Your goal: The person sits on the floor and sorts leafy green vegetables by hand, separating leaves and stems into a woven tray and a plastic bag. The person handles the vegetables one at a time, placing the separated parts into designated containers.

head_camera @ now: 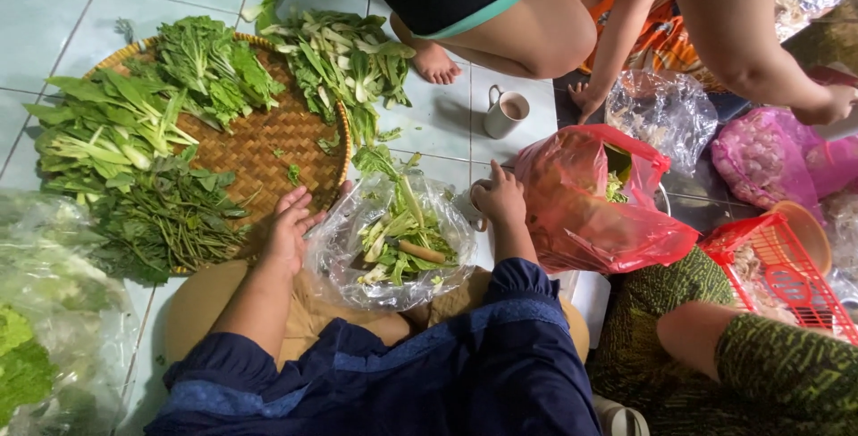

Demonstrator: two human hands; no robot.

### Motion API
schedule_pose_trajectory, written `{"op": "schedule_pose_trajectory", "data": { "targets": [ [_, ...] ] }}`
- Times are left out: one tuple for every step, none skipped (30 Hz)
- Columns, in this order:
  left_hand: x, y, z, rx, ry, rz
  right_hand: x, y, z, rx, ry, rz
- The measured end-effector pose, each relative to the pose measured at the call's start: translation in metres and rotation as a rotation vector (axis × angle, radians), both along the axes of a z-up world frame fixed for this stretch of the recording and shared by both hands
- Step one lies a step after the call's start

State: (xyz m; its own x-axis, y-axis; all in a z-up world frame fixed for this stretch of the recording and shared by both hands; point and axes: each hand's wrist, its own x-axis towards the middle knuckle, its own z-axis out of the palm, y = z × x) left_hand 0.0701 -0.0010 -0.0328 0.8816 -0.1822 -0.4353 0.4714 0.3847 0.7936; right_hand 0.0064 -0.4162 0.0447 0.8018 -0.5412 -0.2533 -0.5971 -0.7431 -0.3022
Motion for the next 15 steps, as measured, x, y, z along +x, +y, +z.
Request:
{"op": "schedule_pose_trajectory", "data": {
  "targets": [
    [0.003,0.0,0.0,0.002,-0.007,0.002,0.001,0.003,0.002,0.002,-0.007,0.002],
    [0.003,-0.001,-0.001,0.004,-0.005,-0.005,-0.001,0.005,0.004,-0.012,-0.021,0.027],
    [0.003,-0.002,-0.003,0.007,-0.004,-0.012,-0.003,0.007,0.005,-0.027,-0.036,0.053],
    [0.003,-0.002,-0.003,0.008,-0.005,-0.014,-0.001,0.005,-0.004,-0.026,-0.037,0.051],
    [0.002,-0.002,-0.003,0.014,0.0,-0.008,0.001,0.002,-0.013,-0.043,0.018,0.074],
    [0.003,-0.003,-0.004,0.018,0.003,-0.002,0.004,0.0,-0.022,-0.062,0.072,0.099],
    [0.003,-0.003,-0.005,0.018,0.001,-0.002,0.003,0.004,-0.018,-0.062,0.07,0.098],
    [0.005,-0.002,-0.007,0.022,0.006,-0.001,0.004,0.008,-0.013,-0.057,0.073,0.107],
    [0.006,-0.002,-0.008,0.026,0.011,0.0,0.004,0.013,-0.009,-0.052,0.076,0.115],
    [0.007,-0.002,-0.007,0.025,0.007,0.001,0.005,0.012,-0.014,-0.053,0.071,0.115],
    [0.008,-0.002,-0.007,0.04,-0.01,-0.022,0.007,0.01,-0.019,-0.082,0.071,0.126],
    [0.008,-0.002,-0.007,0.056,-0.02,-0.046,0.006,0.009,-0.025,-0.11,0.078,0.134],
    [0.0,-0.003,0.008,0.057,-0.019,-0.047,0.007,0.013,-0.019,-0.11,0.079,0.134],
    [-0.009,-0.003,0.024,0.053,0.01,-0.062,0.008,0.016,-0.013,-0.101,0.06,0.119],
    [-0.017,-0.004,0.039,0.049,0.039,-0.076,0.008,0.02,-0.008,-0.093,0.04,0.105]
  ]
}}
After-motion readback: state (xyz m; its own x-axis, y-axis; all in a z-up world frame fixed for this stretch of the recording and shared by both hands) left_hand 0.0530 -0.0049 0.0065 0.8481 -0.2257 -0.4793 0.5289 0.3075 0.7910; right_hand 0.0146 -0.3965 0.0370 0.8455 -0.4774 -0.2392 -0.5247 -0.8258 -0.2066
